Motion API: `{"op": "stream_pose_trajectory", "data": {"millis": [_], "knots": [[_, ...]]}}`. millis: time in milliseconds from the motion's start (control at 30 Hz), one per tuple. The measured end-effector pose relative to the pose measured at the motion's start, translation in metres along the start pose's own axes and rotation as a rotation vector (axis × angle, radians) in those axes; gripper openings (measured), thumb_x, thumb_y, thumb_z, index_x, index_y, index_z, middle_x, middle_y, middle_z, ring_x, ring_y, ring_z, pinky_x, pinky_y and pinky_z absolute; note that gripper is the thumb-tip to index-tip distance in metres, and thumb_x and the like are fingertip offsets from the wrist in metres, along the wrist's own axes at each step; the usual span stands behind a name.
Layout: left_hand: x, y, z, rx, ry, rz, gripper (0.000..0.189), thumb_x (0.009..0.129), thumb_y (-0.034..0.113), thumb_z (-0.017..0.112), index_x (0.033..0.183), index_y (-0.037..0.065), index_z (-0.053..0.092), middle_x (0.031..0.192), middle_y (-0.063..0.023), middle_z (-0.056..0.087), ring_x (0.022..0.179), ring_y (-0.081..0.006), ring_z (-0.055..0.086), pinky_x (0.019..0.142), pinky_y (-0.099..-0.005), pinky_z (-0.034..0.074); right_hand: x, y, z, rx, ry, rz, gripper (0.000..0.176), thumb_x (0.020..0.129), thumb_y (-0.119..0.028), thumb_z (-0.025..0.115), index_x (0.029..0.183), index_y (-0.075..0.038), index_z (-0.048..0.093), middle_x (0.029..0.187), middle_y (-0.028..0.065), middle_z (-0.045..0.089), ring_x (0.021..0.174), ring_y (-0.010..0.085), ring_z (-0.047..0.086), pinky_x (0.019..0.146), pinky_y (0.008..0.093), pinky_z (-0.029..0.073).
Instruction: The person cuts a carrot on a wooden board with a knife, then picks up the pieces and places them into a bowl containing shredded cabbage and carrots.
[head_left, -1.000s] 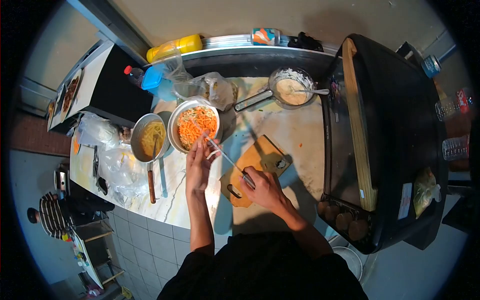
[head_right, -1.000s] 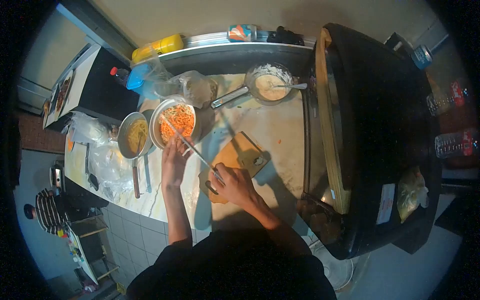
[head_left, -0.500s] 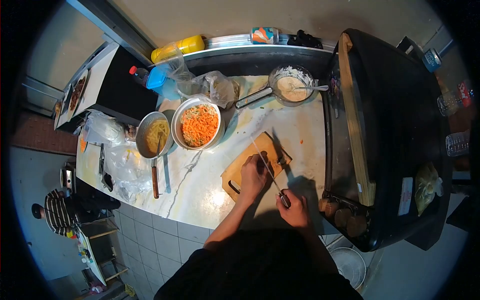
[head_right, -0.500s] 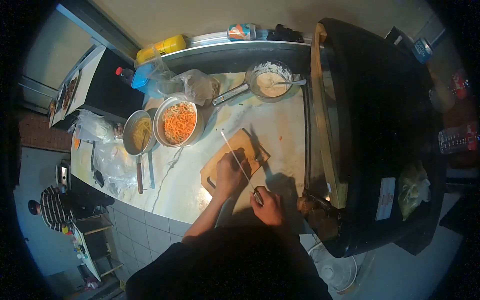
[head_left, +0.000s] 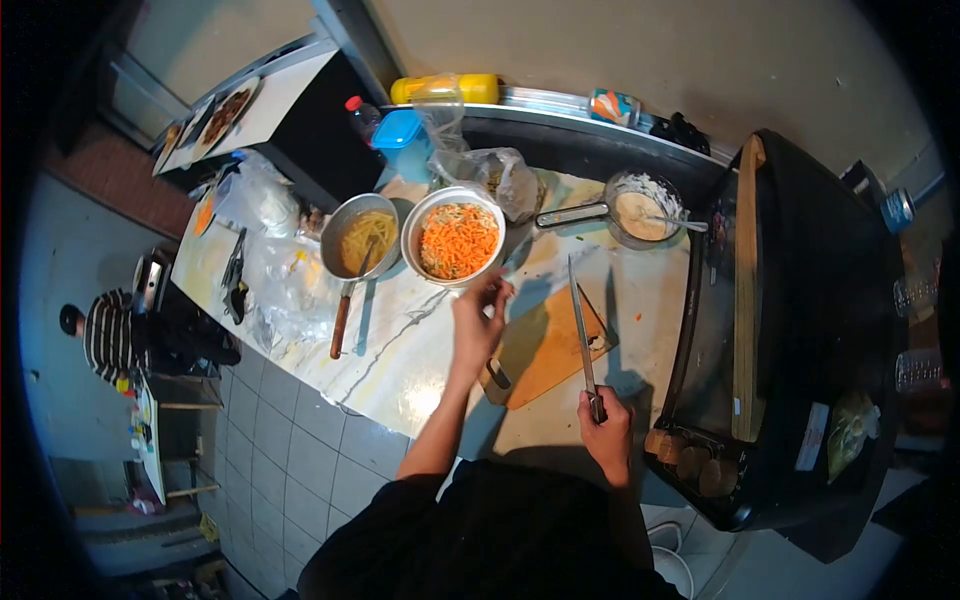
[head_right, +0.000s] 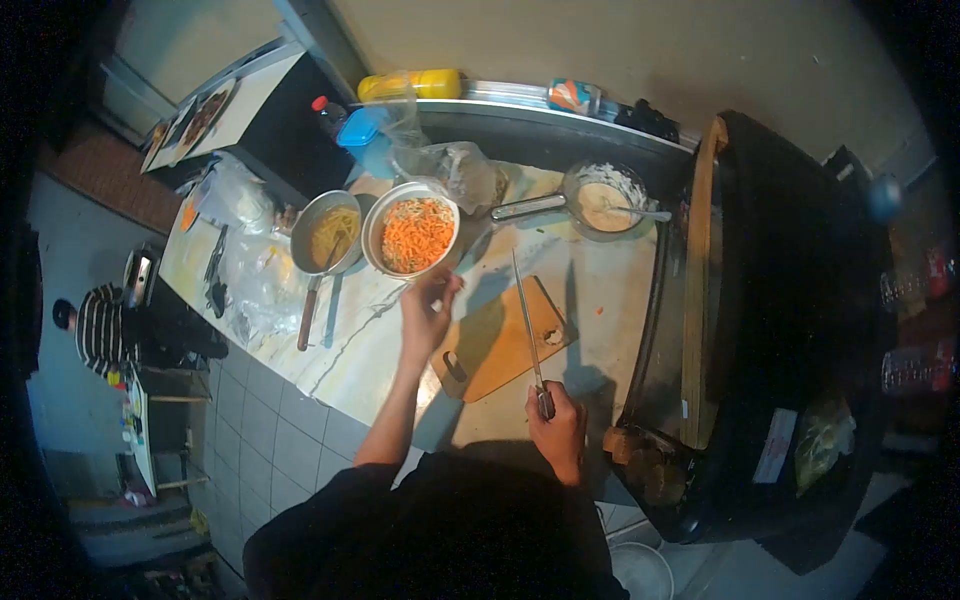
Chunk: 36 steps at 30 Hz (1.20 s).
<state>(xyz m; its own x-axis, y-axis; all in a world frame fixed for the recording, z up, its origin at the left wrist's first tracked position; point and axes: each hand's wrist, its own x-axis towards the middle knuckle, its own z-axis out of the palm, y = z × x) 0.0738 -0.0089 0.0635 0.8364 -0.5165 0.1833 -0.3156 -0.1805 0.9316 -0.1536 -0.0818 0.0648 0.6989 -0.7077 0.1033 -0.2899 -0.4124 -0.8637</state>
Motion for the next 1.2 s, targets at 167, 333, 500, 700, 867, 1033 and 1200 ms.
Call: {"op": "stream_pose_trajectory", "data": {"millis": [167,333,500,700,867,1033,1200], "knots": [[0.063,0.002,-0.047,0.262,0.128,0.115,0.025,0.083,-0.001,0.059,0.108,-0.002,0.062,0.082,-0.0135,0.066,0.075,-0.0155,0.063,0.07,-0.0273,0.05,0.003,-0.016,-0.001,0.046,-0.028,0.01,0.011,0.083,-0.011,0.063,0.081,-0.003,0.056,0.055,0.0131,0.052,0.049,0.0325,0.055,0.046,0.0387,0.039],[0.07,-0.011,-0.048,0.34,-0.035,0.265,0.029,0.086,0.007,0.059,0.114,-0.002,0.059,0.091,-0.0174,0.066,0.088,-0.0244,0.065,0.079,-0.0328,0.049,0.003,-0.014,0.004,0.024,-0.029,-0.03,0.013,0.082,-0.012,0.063,0.083,-0.001,0.056,0.06,0.0156,0.056,0.056,0.0352,0.059,0.048,0.0389,0.043],[0.016,0.019,-0.031,-0.05,-0.05,0.005,0.028,0.091,0.014,0.057,0.114,-0.002,0.057,0.088,-0.0094,0.064,0.083,-0.0149,0.063,0.071,-0.0277,0.05,0.003,-0.012,0.016,-0.037,0.033,-0.117,0.014,0.08,-0.011,0.063,0.085,-0.001,0.055,0.066,0.0167,0.058,0.059,0.0358,0.059,0.05,0.0398,0.045],[-0.001,0.007,-0.048,-0.002,-0.094,-0.063,0.027,0.09,0.013,0.058,0.115,0.002,0.057,0.09,-0.0051,0.06,0.084,-0.0138,0.059,0.074,-0.0292,0.051,-0.003,0.005,0.029,-0.09,-0.005,-0.104,0.012,0.08,-0.01,0.062,0.082,-0.001,0.054,0.065,0.0174,0.057,0.06,0.0373,0.058,0.051,0.0413,0.044],[0.026,-0.002,-0.066,0.307,-0.13,0.149,0.026,0.084,0.008,0.061,0.109,0.002,0.061,0.095,-0.0135,0.062,0.085,-0.0228,0.061,0.073,-0.0332,0.051,-0.003,0.023,0.043,-0.044,-0.084,-0.063,0.011,0.081,-0.009,0.06,0.083,-0.001,0.054,0.066,0.0192,0.056,0.062,0.0388,0.057,0.052,0.0441,0.043],[0.072,-0.021,-0.06,0.485,-0.175,0.247,0.021,0.08,0.005,0.059,0.1,0.003,0.065,0.087,-0.0175,0.064,0.076,-0.0355,0.063,0.068,-0.04,0.051,-0.01,0.052,0.068,-0.293,-0.183,-0.003,0.019,0.087,-0.02,0.056,0.09,-0.001,0.055,0.066,0.0261,0.055,0.064,0.0449,0.055,0.057,0.0521,0.042],[0.114,-0.068,-0.032,0.766,-0.203,0.345,0.012,0.075,0.007,0.058,0.084,0.001,0.064,0.077,-0.0193,0.062,0.073,-0.0371,0.063,0.065,-0.0439,0.051,-0.01,0.044,0.067,-0.291,-0.186,0.04,0.02,0.089,-0.022,0.054,0.09,-0.002,0.054,0.064,0.0255,0.053,0.065,0.0456,0.053,0.059,0.053,0.04]]}}
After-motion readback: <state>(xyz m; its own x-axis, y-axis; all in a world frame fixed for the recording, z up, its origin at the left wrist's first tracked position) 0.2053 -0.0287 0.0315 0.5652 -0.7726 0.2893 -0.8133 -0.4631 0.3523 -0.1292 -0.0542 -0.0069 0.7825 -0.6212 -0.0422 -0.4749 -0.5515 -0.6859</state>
